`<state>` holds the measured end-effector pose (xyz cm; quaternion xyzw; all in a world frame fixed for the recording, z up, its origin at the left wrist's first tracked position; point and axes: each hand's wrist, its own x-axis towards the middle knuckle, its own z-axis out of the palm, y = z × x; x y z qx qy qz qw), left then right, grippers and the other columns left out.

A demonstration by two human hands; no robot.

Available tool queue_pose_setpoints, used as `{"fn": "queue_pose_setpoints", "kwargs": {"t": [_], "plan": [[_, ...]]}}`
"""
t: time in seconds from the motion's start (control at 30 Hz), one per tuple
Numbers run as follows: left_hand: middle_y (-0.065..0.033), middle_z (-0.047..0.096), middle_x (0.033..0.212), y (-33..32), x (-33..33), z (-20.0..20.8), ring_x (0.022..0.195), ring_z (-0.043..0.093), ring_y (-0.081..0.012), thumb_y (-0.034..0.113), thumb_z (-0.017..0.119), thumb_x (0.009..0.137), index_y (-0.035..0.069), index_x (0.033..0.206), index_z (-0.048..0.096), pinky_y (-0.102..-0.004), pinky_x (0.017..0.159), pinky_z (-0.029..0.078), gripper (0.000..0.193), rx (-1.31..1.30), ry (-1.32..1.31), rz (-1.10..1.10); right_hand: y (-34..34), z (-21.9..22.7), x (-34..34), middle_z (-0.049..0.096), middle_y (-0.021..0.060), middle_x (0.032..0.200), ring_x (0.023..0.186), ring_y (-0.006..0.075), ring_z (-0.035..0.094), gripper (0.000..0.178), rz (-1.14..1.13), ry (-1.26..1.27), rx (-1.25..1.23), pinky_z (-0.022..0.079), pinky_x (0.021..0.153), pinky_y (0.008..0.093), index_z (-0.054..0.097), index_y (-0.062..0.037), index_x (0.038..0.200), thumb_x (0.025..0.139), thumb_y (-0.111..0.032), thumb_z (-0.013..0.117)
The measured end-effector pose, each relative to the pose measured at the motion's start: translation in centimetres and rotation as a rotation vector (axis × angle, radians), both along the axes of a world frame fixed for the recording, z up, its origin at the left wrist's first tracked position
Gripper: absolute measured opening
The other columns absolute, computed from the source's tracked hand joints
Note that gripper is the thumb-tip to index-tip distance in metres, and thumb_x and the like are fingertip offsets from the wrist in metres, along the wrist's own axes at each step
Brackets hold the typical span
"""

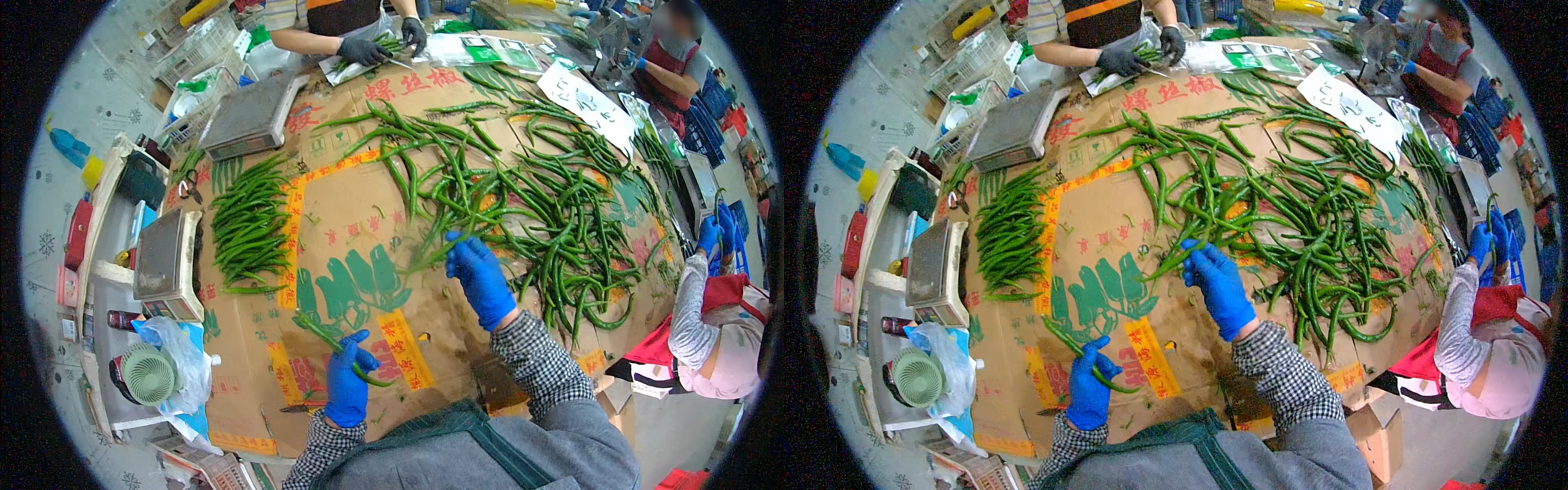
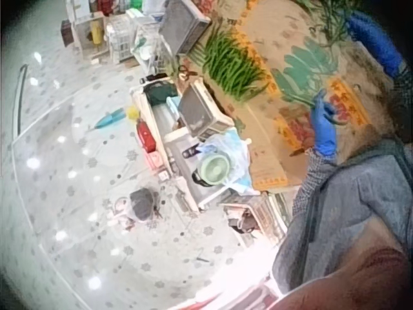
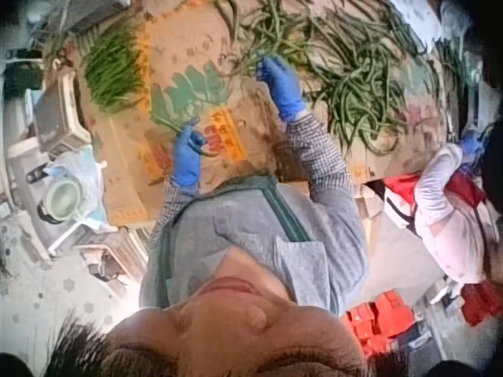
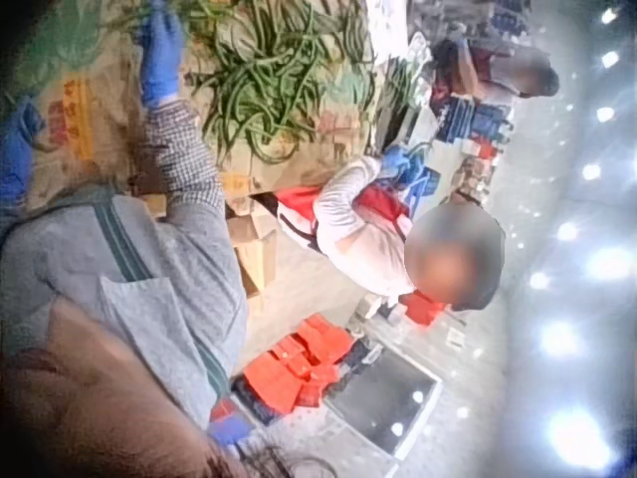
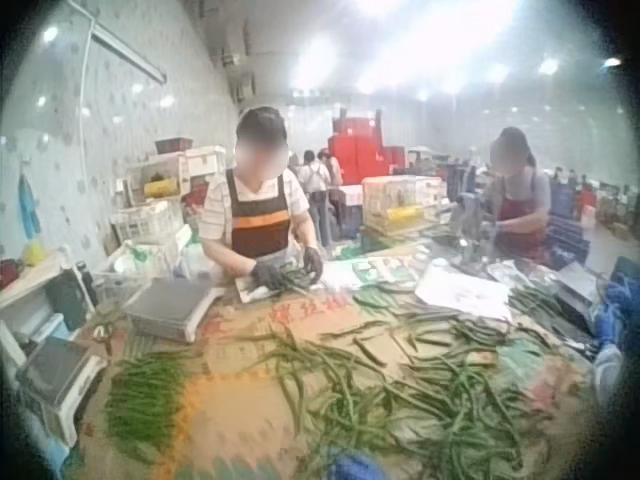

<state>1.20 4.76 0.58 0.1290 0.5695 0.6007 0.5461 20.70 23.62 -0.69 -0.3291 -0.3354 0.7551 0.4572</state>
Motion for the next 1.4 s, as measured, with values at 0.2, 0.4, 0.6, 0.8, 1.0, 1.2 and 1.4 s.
{"fn": "queue_pose_setpoints", "kwargs": {"t": [0.2, 0.4, 0.6, 0.8, 1.0, 1.2, 1.4], "plan": [[-0.0039, 0.053, 0.065, -0.1, 0.4, 0.2, 0.064, 0.052, -0.0136, 0.024, 0.049, 0.089, -0.001, 0.109, 0.056, -0.0283, 0.063, 0.046, 0.032, 0.013, -0.050, 0.013, -0.8, -1.1, 2.6, 0.058, -0.0006, 0.079, 0.071, 0.0111, 0.053, 0.029, 0.005, 0.256, -0.279, 0.044, 0.067, 0.0254, 0.058, -0.0066, 0.110, 0.089, -0.026, 0.053], [-0.0031, 0.054, 0.068, -0.2, 1.0, 0.3, 0.066, 0.053, -0.0134, 0.025, 0.050, 0.088, -0.001, 0.108, 0.056, -0.0278, 0.062, 0.046, 0.033, 0.001, -0.089, -0.036, -4.5, 1.1, 10.5, 0.060, 0.0035, 0.081, 0.072, 0.0143, 0.055, 0.030, 0.117, 0.059, -0.233, 0.045, 0.069, 0.0280, 0.060, -0.0024, 0.105, 0.089, -0.027, 0.053], [-0.0016, 0.056, 0.066, -0.1, 1.8, 0.8, 0.063, 0.054, -0.0135, 0.024, 0.054, 0.087, 0.001, 0.108, 0.057, -0.0304, 0.059, 0.048, 0.032, -0.047, -0.121, -0.051, -10.6, 2.2, 20.9, 0.064, 0.0056, 0.089, 0.076, 0.0112, 0.058, 0.029, 0.929, -0.520, -0.153, 0.047, 0.070, 0.0251, 0.061, -0.0007, 0.107, 0.088, -0.020, 0.053], [-0.0041, 0.055, 0.070, -0.1, 1.0, 0.2, 0.066, 0.054, -0.0141, 0.025, 0.050, 0.088, 0.000, 0.107, 0.057, -0.0292, 0.064, 0.048, 0.032, -0.041, -0.097, -0.120, -9.7, 1.9, 19.6, 0.064, 0.0148, 0.092, 0.080, 0.0248, 0.063, 0.032, 0.948, -1.130, 0.428, 0.048, 0.072, 0.0334, 0.064, -0.0058, 0.098, 0.085, -0.033, 0.055], [-0.0052, 0.055, 0.072, 0.0, 3.2, 1.0, 0.070, 0.055, -0.0148, 0.024, 0.048, 0.089, 0.001, 0.105, 0.057, -0.0292, 0.067, 0.048, 0.030, -0.084, -0.117, -0.209, 2.4, -0.3, 5.0, 0.060, 0.0088, 0.067, 0.061, 0.0151, 0.057, 0.039, 0.030, -0.617, 0.036, 0.047, 0.055, 0.0277, 0.063, 0.0053, 0.081, 0.081, -0.034, 0.064], [-0.0054, 0.056, 0.072, -1.8, 0.8, 1.4, 0.069, 0.055, -0.0145, 0.025, 0.050, 0.089, 0.001, 0.103, 0.058, -0.0290, 0.064, 0.048, 0.029, -0.069, -0.038, -0.092, 2.7, -3.0, 2.2, 0.055, 0.0041, 0.068, 0.053, 0.0113, 0.047, 0.025, -0.205, -0.412, -0.023, 0.039, 0.049, 0.0254, 0.055, -0.0025, 0.081, 0.083, -0.026, 0.062], [-0.0055, 0.055, 0.070, -0.8, 0.8, 0.0, 0.068, 0.055, -0.0147, 0.024, 0.051, 0.088, 0.001, 0.104, 0.058, -0.0293, 0.062, 0.049, 0.029, -0.085, -0.195, -0.103, -5.2, -1.6, 6.6, 0.044, -0.0013, 0.064, 0.057, 0.0060, 0.040, 0.025, -0.433, -0.557, 0.191, 0.034, 0.051, 0.0214, 0.045, -0.0067, 0.073, 0.078, -0.014, 0.069]]}}
